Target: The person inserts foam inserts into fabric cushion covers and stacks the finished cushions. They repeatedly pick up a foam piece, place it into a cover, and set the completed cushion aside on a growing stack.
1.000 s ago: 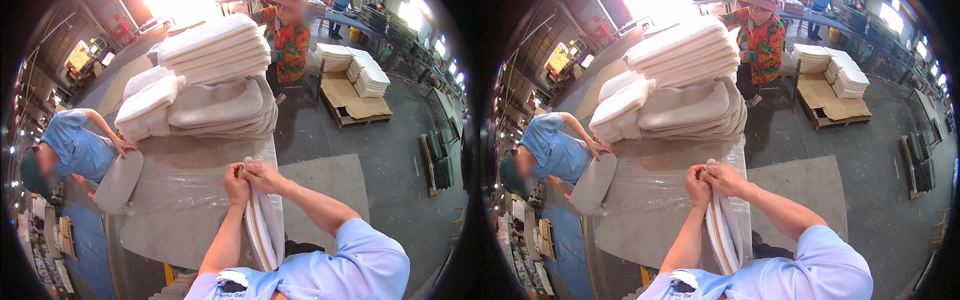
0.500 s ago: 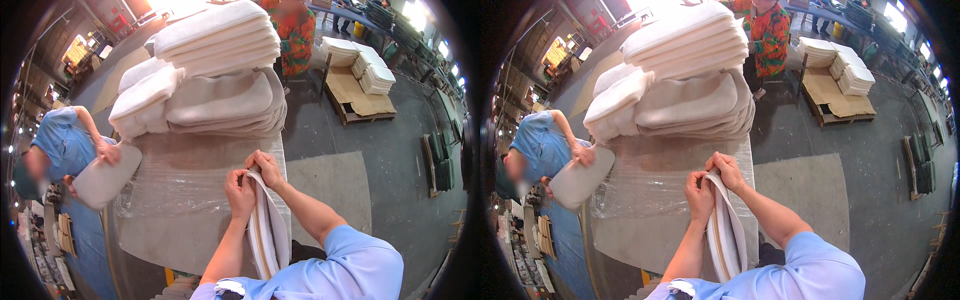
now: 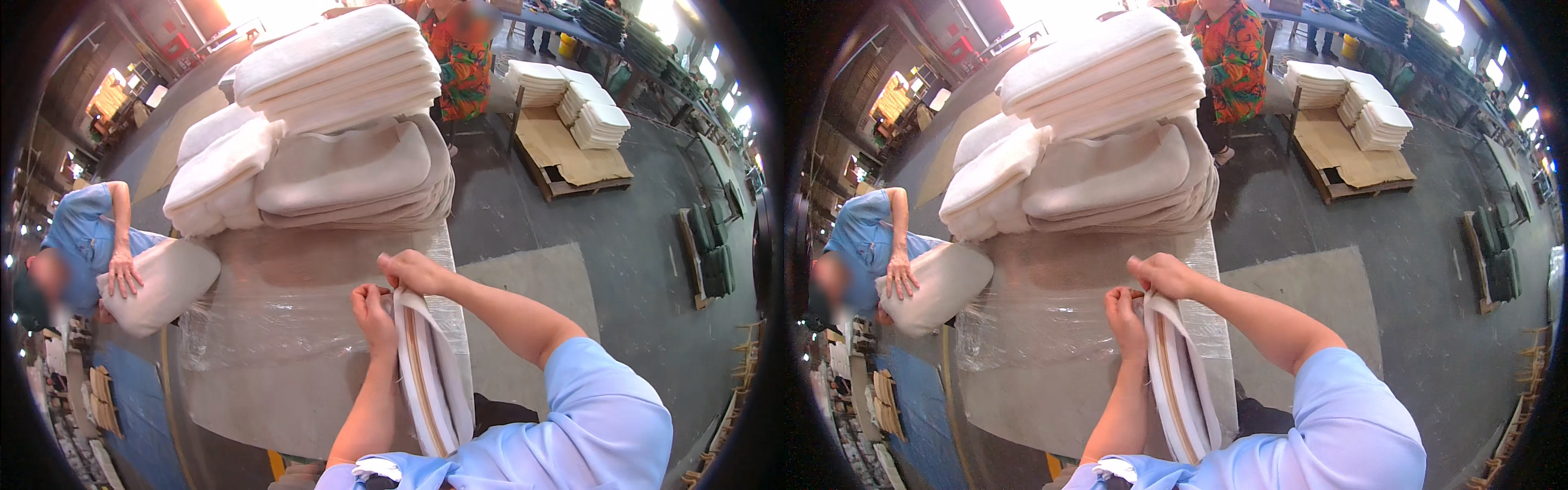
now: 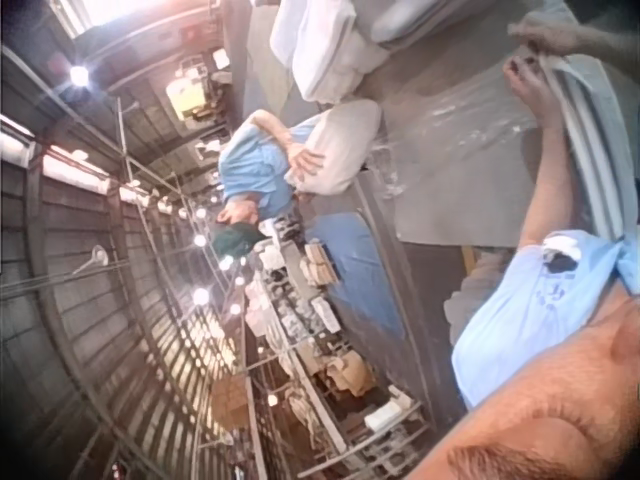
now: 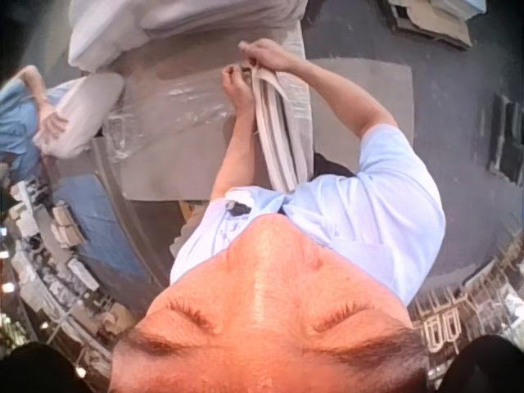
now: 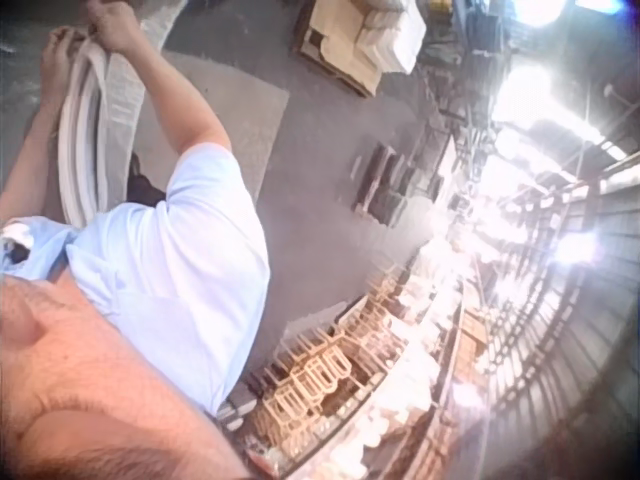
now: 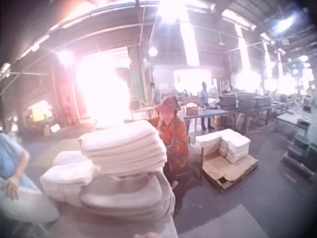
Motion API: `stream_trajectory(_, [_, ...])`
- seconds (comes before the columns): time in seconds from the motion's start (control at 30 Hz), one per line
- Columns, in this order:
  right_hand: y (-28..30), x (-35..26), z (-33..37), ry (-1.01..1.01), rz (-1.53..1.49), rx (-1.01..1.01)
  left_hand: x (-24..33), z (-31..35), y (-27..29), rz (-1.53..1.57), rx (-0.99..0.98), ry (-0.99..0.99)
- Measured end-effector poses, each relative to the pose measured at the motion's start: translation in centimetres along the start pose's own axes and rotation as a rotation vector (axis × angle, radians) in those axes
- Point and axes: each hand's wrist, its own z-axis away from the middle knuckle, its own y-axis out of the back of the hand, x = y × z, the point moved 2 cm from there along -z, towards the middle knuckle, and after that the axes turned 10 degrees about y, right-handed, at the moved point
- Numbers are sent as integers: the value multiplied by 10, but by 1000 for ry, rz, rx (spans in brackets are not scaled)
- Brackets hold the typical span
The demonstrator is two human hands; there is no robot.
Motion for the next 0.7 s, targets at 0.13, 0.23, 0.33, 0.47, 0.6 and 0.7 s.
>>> stream_trajectory(0.13, [12,36,-3,191,-1051,340,24,-43,-7,-25,-215,255])
stream_trajectory(0.23, [-4,51,-12,-2,-982,590,36,-84,-25,-275,-228,343])
stream_trajectory(0.33, [-20,26,-25,-50,-844,616,23,-122,-28,-443,-300,455])
stream_trajectory(0.47, [-23,15,-31,-40,-832,539,-13,-133,-46,-223,-556,431])
stream_trajectory(0.6, [-14,38,-31,-68,-697,572,-27,-120,-61,-117,-591,468])
stream_trajectory(0.7, [-17,35,-40,55,-532,629,-29,-122,-58,-23,-624,379])
